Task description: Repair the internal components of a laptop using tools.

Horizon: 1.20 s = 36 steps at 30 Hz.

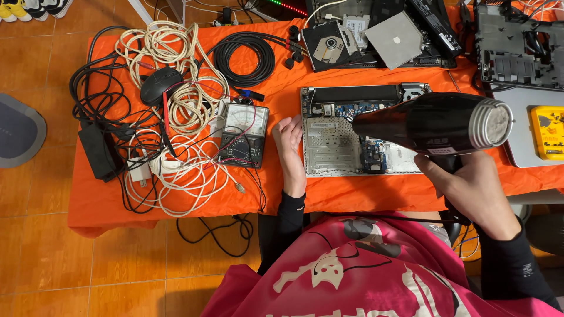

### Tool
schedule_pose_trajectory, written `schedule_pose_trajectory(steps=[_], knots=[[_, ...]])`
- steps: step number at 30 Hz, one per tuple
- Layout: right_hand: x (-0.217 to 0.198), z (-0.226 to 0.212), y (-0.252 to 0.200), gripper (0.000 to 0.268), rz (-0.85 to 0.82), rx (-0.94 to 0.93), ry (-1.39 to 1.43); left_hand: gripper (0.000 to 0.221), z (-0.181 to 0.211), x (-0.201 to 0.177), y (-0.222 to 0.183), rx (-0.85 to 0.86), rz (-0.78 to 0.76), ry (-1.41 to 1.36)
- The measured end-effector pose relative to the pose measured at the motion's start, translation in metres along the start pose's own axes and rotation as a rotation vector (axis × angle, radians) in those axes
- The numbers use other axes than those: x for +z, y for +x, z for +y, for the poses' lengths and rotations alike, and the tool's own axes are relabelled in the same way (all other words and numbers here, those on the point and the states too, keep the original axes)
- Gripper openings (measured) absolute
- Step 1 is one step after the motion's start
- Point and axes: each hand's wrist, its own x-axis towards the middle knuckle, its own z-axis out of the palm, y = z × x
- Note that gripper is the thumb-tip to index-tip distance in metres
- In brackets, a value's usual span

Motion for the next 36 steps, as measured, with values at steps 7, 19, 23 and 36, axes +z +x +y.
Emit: schedule_pose_trajectory(steps=[7, 19, 23, 36], knots=[[0.001, 0.003, 0.0, 0.025, -0.013, 0.034, 0.04, 0.043, 0.0, -0.001, -0.003, 0.004, -0.011, 0.03], [-0.001, -0.001, -0.009, 0.024, -0.014, 0.001, -0.009, 0.042, -0.001, -0.001, -0.001, 0.005, -0.015, 0.014], [-0.012, 0.011, -0.018, 0.026, -0.001, 0.075, -0.148, 0.041, -0.003, -0.002, -0.001, 0.001, -0.016, 0.016], [-0.026, 0.025, -0.047, 0.032, 0.018, 0.103, -0.139, 0.044, -0.003, -0.001, 0.002, 0.001, -0.005, 0.024]])
